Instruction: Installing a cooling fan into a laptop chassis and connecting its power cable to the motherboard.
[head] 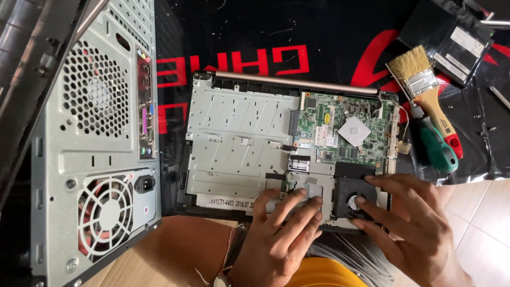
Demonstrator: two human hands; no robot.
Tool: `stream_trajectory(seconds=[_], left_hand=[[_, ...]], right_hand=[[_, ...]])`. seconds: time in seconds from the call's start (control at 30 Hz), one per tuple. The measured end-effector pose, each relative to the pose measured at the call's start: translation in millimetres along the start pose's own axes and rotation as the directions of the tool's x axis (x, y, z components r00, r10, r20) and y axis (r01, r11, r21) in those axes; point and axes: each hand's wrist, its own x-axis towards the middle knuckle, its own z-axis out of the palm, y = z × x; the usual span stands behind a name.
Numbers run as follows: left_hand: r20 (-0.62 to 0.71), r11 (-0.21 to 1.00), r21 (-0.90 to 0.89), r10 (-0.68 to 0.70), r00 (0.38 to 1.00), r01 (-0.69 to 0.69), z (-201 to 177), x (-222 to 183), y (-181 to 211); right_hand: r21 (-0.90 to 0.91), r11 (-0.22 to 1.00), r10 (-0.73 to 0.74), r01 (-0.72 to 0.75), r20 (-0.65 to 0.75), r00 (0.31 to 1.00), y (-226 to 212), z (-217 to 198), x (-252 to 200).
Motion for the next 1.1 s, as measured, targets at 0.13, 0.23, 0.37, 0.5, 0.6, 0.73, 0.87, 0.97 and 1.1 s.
stream_trajectory(seconds=[0.13,0.23,0.37,0.5,0.6,0.73,0.87,0.97,1.1], left_hand=[[0.017,1.000,0.013,0.014,1.000,-0.014,2,-1,-1],[-0.013,1.000,-0.014,-0.011,1.000,0.011,2,-2,1],[-0.048,1.000,0.002,0.009,0.999,-0.009,4,-5,0],[-0.055,1.000,0.004,-0.010,0.998,0.010,7,-8,-1],[-0.053,1.000,-0.005,-0.008,0.999,0.008,8,-9,-2],[-0.045,1.000,-0.007,-0.008,0.999,0.008,8,-10,-2],[-0.043,1.000,-0.009,0.021,0.999,-0.022,9,-10,-3],[-0.040,0.999,0.018,0.051,0.998,-0.050,8,-8,-4],[-0.091,0.998,0.056,0.034,0.995,-0.029,13,-9,-4]], right_hand=[[0.003,1.000,-0.021,0.021,0.015,1.000,-2,0,2],[-0.012,0.999,-0.031,0.031,0.018,0.999,-4,-2,4],[-0.006,1.000,-0.030,0.030,-0.019,0.999,0,-1,-3],[0.232,0.967,0.155,-0.109,-0.191,0.969,6,-6,-22],[0.656,0.717,0.458,-0.236,-0.189,0.869,2,-10,-26],[0.955,0.176,0.690,-0.238,0.053,0.722,33,-9,-44],[0.982,0.073,0.729,-0.176,0.068,0.681,38,-7,-46],[1.000,0.008,0.662,-0.014,0.005,0.749,34,-7,-42],[0.998,0.060,0.730,0.020,-0.057,0.681,26,-8,-42]])
